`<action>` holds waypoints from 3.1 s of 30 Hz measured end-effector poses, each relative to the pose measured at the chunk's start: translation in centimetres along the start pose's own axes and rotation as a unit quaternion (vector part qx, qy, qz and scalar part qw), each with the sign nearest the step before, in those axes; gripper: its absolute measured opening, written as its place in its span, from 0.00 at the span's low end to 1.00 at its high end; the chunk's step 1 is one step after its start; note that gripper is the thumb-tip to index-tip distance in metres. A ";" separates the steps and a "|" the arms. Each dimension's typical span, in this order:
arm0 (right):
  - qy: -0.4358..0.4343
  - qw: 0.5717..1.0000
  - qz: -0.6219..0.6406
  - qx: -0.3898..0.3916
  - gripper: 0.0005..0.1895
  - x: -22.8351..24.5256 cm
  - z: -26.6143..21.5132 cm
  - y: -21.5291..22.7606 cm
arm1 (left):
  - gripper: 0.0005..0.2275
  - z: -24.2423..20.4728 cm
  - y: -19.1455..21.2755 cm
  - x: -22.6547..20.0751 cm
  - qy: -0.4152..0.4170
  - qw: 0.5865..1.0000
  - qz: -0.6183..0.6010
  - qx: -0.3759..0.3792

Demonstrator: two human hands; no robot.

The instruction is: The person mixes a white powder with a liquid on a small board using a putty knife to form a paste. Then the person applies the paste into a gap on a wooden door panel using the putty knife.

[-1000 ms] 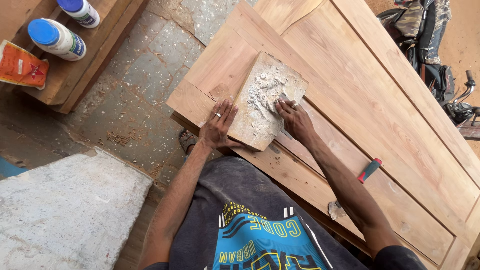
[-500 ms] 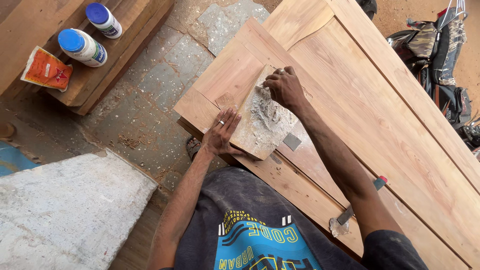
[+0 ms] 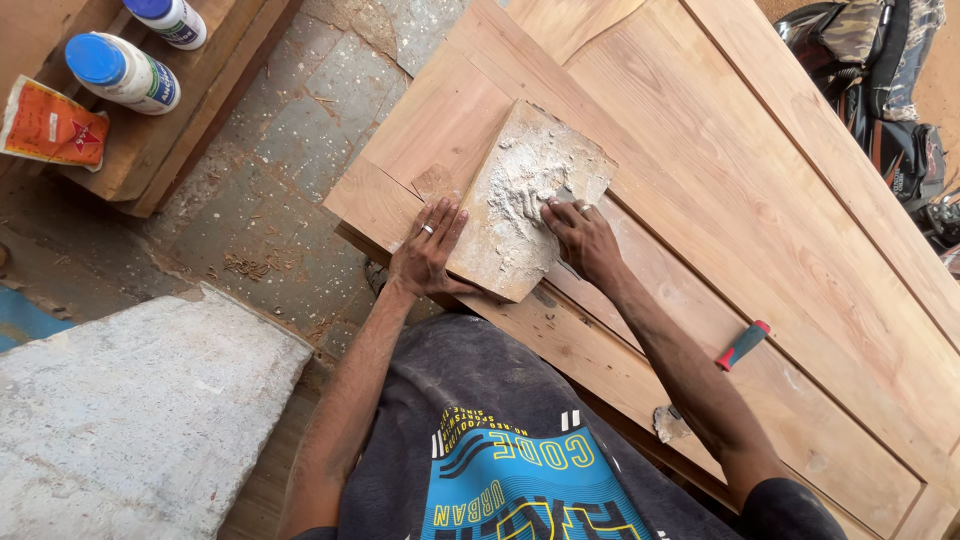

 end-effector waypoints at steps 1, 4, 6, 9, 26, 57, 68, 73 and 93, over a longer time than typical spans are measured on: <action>0.008 1.000 -0.003 0.019 0.19 -0.4 -0.2 0.3 | 0.64 -0.1 -0.1 -0.2 0.007 1.000 0.000 0.012; 0.009 0.999 0.019 0.030 0.13 -3.1 2.2 2.7 | 0.64 0.6 0.5 1.0 0.016 0.999 0.012 0.028; -0.023 0.996 0.087 0.008 0.09 -4.1 3.2 3.7 | 0.64 -0.1 0.4 0.4 0.022 0.999 0.007 0.031; -0.037 0.995 0.064 -0.070 0.10 -3.9 3.9 3.6 | 0.64 0.1 0.0 0.2 0.027 0.999 0.009 0.023; -0.068 0.994 0.008 -0.084 0.08 -4.2 7.8 3.3 | 0.65 0.5 1.0 -0.1 0.026 0.999 -0.005 0.020; -0.115 0.988 -0.010 0.106 0.12 4.8 -0.3 -2.5 | 0.62 -0.7 -0.1 -0.1 0.013 1.000 0.021 0.019; -0.084 0.990 0.035 -0.111 0.09 -4.0 6.4 5.6 | 0.64 -0.2 0.0 0.3 0.021 0.999 0.023 0.041; -0.046 0.998 -0.003 -0.031 0.11 -5.1 7.3 2.2 | 0.64 -0.2 0.1 0.3 0.025 0.999 0.009 0.031; -0.394 0.916 0.078 -0.005 0.15 1.9 3.2 -5.9 | 0.62 -0.2 -0.3 0.7 0.012 1.000 0.014 0.016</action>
Point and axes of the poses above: each hand's wrist, its own z-axis towards the middle knuckle, its own y-axis out of the back of the hand, x = y × z, the point moved 1 cm from there along z, towards the middle knuckle, and after that the axes turned 3 degrees about x, right-handed, at the moved point
